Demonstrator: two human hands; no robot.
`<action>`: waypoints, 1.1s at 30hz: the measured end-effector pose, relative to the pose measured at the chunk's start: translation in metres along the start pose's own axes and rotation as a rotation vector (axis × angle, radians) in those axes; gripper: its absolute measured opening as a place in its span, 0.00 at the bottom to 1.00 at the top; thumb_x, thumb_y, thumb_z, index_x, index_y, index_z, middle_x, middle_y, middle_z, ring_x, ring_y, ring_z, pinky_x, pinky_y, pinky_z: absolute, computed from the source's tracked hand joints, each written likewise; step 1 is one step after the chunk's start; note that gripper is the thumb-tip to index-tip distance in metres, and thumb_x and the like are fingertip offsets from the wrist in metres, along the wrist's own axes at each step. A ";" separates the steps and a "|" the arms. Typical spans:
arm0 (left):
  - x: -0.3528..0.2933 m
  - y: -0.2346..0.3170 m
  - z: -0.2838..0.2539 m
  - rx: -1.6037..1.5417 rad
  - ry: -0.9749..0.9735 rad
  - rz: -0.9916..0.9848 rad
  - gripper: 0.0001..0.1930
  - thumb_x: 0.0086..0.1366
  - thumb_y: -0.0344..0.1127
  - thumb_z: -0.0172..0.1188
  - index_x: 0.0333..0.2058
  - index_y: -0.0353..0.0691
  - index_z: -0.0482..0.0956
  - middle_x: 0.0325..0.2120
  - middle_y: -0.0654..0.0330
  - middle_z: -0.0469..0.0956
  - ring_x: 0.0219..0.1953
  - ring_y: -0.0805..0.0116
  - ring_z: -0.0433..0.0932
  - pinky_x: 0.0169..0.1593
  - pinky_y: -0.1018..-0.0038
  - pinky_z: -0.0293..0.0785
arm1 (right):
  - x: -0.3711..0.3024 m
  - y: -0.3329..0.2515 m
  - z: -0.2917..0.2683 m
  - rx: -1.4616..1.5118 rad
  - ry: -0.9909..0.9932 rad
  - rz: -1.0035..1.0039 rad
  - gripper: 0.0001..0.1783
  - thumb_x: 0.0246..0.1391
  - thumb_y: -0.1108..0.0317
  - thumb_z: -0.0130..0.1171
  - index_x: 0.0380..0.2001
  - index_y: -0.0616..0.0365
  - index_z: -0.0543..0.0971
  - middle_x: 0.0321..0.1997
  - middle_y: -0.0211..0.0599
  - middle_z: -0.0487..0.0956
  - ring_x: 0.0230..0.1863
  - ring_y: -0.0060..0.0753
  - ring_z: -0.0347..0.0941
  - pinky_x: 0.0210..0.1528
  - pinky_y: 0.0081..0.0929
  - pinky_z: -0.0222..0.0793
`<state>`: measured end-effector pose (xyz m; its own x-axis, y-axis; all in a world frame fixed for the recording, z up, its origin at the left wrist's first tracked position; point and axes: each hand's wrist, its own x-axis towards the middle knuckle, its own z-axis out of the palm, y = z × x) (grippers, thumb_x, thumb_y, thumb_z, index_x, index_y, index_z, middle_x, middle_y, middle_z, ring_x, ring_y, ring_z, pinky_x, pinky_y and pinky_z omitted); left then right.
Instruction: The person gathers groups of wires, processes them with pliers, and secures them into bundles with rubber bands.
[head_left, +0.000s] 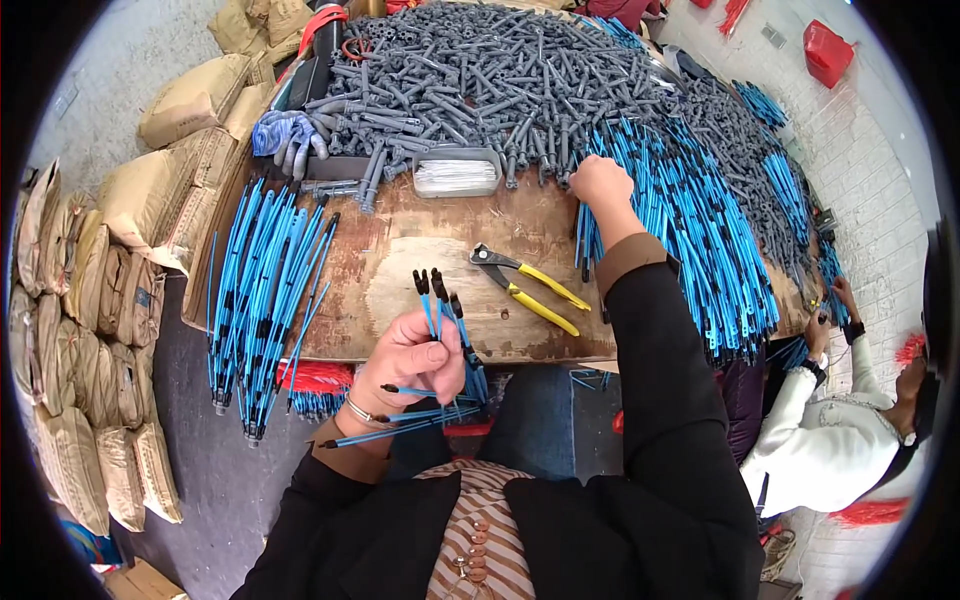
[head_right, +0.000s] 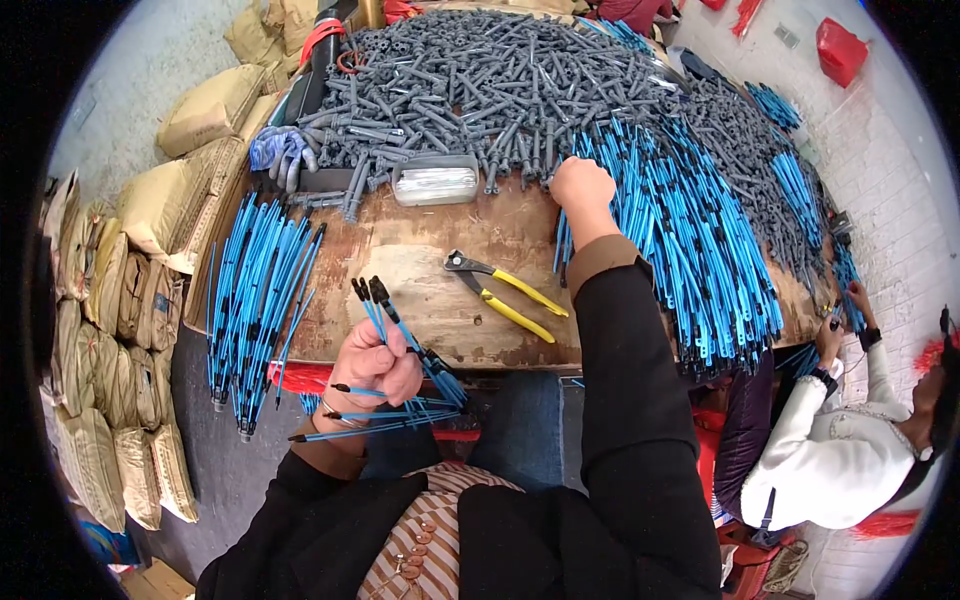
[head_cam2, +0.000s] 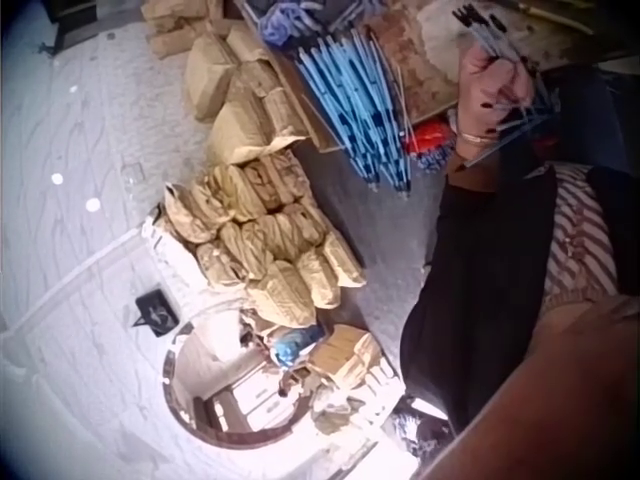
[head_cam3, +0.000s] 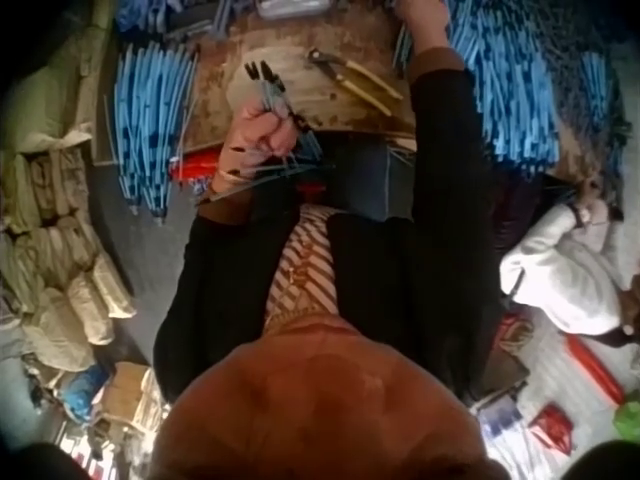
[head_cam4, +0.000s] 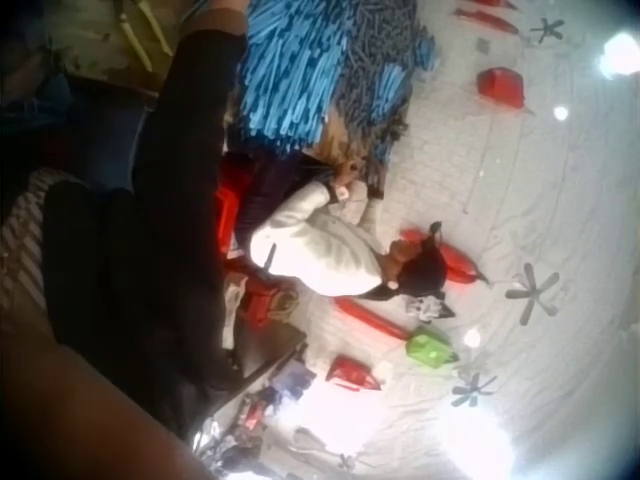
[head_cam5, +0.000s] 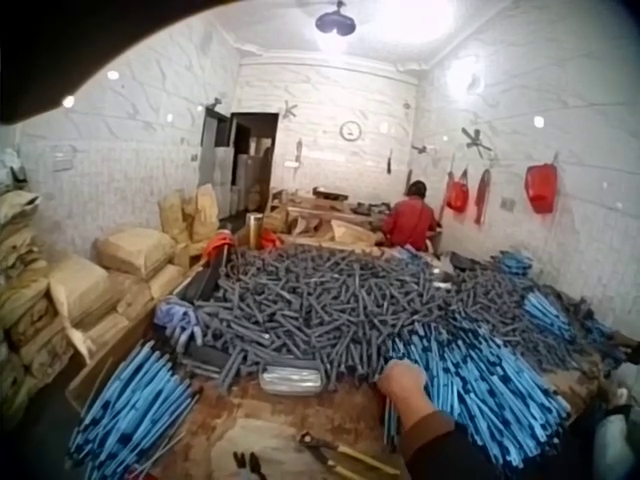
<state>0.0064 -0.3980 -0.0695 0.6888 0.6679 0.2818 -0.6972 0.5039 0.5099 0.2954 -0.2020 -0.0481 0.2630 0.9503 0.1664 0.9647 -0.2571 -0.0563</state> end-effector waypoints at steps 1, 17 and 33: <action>0.001 -0.002 0.003 -0.001 0.001 0.000 0.08 0.59 0.33 0.57 0.37 0.38 0.72 0.27 0.50 0.77 0.26 0.63 0.77 0.31 0.72 0.72 | -0.001 0.001 -0.002 -0.007 0.011 0.006 0.14 0.48 0.65 0.48 0.32 0.62 0.78 0.38 0.51 0.78 0.40 0.50 0.76 0.43 0.40 0.72; 0.013 -0.010 -0.018 -0.002 0.425 0.109 0.11 0.61 0.36 0.56 0.40 0.41 0.72 0.31 0.56 0.78 0.36 0.60 0.79 0.40 0.65 0.77 | -0.193 -0.003 -0.100 1.357 -0.534 -0.412 0.12 0.59 0.64 0.47 0.33 0.64 0.73 0.20 0.30 0.73 0.19 0.21 0.69 0.24 0.18 0.66; 0.019 -0.008 -0.018 0.031 0.255 0.051 0.10 0.60 0.34 0.56 0.40 0.43 0.70 0.20 0.63 0.68 0.23 0.67 0.69 0.31 0.66 0.70 | -0.061 0.022 -0.005 -0.104 0.172 -0.158 0.10 0.49 0.68 0.48 0.27 0.61 0.77 0.32 0.48 0.79 0.32 0.48 0.77 0.34 0.39 0.73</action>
<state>0.0215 -0.3800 -0.0831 0.5783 0.8101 0.0960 -0.7202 0.4517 0.5266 0.3003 -0.2659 -0.0547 0.0978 0.9387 0.3306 0.9876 -0.1325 0.0841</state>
